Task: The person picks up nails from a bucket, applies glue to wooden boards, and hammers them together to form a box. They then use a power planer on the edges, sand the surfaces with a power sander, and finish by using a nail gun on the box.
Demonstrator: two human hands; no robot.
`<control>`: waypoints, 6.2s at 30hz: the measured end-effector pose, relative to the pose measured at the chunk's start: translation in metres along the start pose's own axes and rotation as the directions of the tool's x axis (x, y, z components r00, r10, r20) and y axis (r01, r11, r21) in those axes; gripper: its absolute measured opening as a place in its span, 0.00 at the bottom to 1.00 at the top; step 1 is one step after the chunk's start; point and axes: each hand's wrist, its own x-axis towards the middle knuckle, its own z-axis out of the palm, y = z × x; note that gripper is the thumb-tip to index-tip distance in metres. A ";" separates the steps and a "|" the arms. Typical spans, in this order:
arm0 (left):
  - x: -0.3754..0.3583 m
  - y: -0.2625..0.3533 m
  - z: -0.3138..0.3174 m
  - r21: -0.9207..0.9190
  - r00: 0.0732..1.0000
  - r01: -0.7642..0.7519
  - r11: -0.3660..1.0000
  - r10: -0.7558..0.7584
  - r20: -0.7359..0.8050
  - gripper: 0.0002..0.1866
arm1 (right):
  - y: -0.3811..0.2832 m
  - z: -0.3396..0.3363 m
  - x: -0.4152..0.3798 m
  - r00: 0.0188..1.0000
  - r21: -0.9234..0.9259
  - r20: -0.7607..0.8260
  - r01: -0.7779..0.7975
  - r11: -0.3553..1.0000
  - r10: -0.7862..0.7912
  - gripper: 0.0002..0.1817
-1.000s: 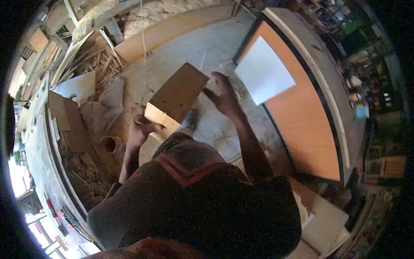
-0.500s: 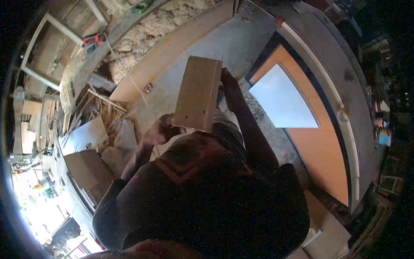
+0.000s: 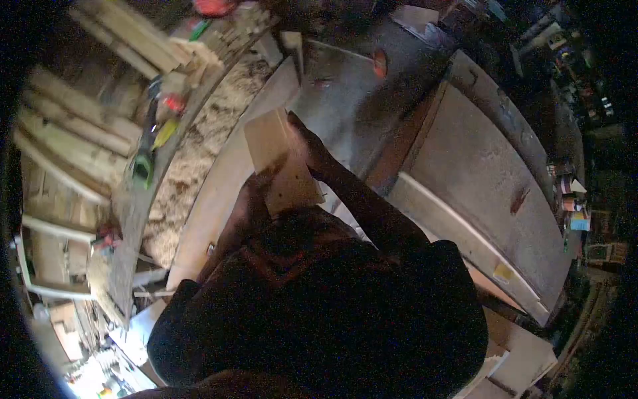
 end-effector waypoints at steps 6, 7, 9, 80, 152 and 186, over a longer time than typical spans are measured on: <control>0.274 0.093 0.005 -0.065 0.952 0.219 0.973 -0.199 0.233 0.29 | -0.085 -0.112 0.172 0.998 0.025 -0.065 0.014 1.000 -0.012 0.34; 0.317 0.108 0.017 -0.111 0.917 0.300 0.947 -0.255 0.307 0.29 | -0.097 -0.131 0.198 0.994 -0.020 -0.109 0.015 1.000 -0.017 0.34; 0.392 0.142 0.061 0.093 0.930 0.248 0.964 -0.264 0.255 0.27 | -0.197 -0.123 0.186 0.974 -0.186 -0.223 -0.017 0.982 -0.025 0.36; 2.362 -0.297 2.197 -0.093 0.167 -0.654 0.751 0.264 0.950 0.18 | -1.558 -2.000 0.523 -0.547 -0.627 -0.761 0.483 0.612 -0.348 0.41; 1.751 -0.556 1.579 0.456 -0.567 -0.789 0.411 -0.201 -0.799 0.29 | -1.246 -1.605 0.584 -0.594 -0.547 0.428 0.430 0.719 0.681 0.50; 1.052 -0.123 0.525 -0.113 0.180 -0.980 0.164 0.480 -0.859 0.26 | -0.749 -0.616 0.607 -0.425 0.087 0.876 0.607 0.790 0.229 0.27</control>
